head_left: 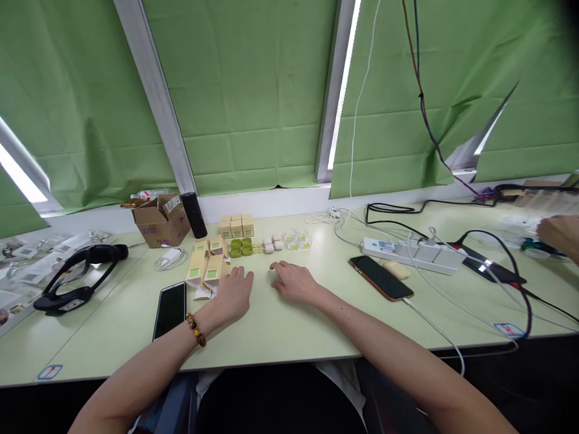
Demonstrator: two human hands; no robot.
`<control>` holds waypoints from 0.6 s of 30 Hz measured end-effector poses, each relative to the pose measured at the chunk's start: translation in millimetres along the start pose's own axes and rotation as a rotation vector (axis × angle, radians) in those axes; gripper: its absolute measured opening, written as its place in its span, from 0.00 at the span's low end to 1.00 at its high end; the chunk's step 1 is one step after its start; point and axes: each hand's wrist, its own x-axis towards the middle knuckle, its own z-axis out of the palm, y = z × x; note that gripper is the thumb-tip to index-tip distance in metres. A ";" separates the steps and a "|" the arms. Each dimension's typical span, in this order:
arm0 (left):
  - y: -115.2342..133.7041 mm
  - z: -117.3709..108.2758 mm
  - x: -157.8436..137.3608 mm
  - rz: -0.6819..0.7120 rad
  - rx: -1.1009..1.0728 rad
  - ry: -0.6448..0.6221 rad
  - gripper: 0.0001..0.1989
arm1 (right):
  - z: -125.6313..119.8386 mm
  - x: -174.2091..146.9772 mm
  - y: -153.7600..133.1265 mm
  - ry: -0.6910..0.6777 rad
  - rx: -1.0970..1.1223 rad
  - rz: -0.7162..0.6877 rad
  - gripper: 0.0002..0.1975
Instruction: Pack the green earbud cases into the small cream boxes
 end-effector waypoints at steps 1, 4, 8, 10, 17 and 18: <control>-1.2 -0.6 -0.8 -0.006 -0.001 0.002 0.18 | -0.3 -0.4 0.0 -0.003 -0.002 0.003 0.22; -3.6 -1.3 -1.1 -0.003 -0.010 0.005 0.18 | -0.9 -1.4 -0.3 -0.013 -0.005 0.008 0.21; -1.8 -0.9 0.0 0.036 -0.020 0.042 0.16 | 0.4 -1.1 0.0 -0.011 -0.015 0.011 0.21; 1.7 -0.5 -0.8 0.084 -0.043 0.068 0.14 | 2.3 -0.1 0.6 -0.003 -0.023 0.003 0.21; 0.9 -2.0 5.0 0.101 -0.059 0.191 0.12 | 11.2 2.1 -0.3 0.039 -0.039 0.000 0.15; -4.0 -3.4 9.4 0.080 -0.050 0.211 0.12 | 12.0 2.0 -0.7 0.046 -0.040 -0.003 0.15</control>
